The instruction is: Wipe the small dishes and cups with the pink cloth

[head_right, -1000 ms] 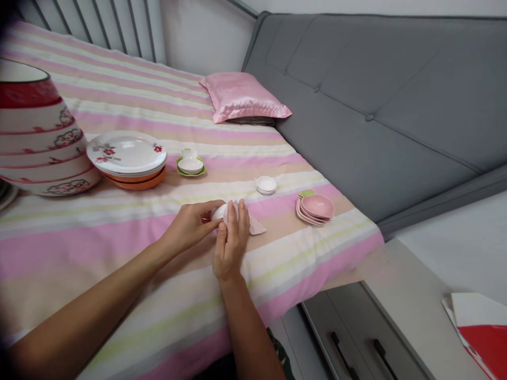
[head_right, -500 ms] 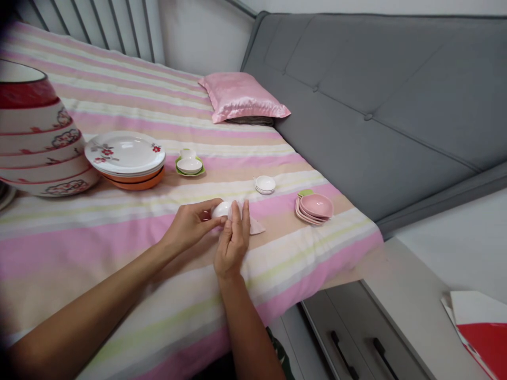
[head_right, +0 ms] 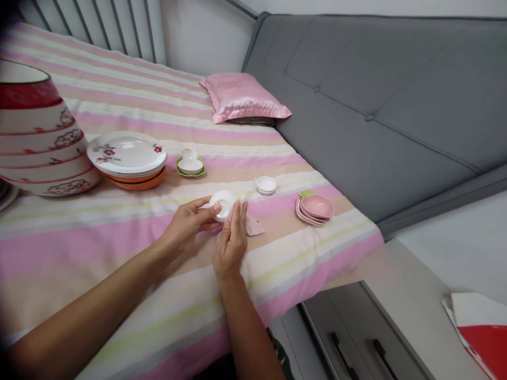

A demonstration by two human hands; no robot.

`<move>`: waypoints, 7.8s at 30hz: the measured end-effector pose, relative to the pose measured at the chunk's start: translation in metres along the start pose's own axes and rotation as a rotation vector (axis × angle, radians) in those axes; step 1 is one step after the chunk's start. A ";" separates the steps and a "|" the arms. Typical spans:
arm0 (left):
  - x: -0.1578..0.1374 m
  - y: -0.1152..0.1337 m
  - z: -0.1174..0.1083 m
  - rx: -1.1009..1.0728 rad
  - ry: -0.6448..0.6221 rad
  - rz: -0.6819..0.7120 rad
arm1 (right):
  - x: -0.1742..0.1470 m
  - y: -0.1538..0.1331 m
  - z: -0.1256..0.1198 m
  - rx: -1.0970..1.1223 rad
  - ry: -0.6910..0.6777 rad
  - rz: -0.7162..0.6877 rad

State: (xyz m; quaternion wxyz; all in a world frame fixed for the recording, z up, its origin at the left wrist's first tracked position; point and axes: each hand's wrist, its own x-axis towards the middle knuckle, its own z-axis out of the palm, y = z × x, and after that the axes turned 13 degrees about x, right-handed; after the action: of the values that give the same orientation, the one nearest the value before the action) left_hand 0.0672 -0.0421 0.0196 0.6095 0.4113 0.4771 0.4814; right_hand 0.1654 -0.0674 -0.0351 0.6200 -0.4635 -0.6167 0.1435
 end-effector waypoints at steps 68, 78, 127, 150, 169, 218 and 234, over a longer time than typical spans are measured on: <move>0.006 -0.006 -0.015 -0.124 -0.446 -0.062 | 0.000 0.011 0.000 0.268 -0.012 0.269; 0.011 -0.009 -0.015 -0.066 -0.361 0.044 | 0.000 0.005 -0.001 0.303 0.005 0.245; 0.015 -0.007 -0.024 -0.127 -0.354 0.081 | -0.004 -0.002 0.001 0.158 -0.082 0.019; 0.017 -0.012 -0.032 -0.275 -0.406 -0.196 | -0.003 -0.002 -0.002 0.287 -0.051 0.108; 0.014 -0.007 -0.023 -0.163 -0.265 -0.129 | -0.005 -0.006 0.002 0.100 -0.086 -0.039; 0.015 -0.008 -0.029 -0.079 -0.392 -0.034 | -0.006 -0.009 -0.002 0.101 -0.146 -0.129; 0.014 -0.013 -0.022 -0.091 -0.209 -0.224 | -0.004 -0.010 -0.004 0.275 -0.185 0.030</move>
State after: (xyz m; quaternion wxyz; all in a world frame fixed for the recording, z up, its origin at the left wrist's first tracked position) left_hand 0.0496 -0.0298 -0.0006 0.7237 0.3753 0.4318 0.3859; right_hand 0.1645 -0.0769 -0.0292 0.6159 -0.3683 -0.6387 0.2778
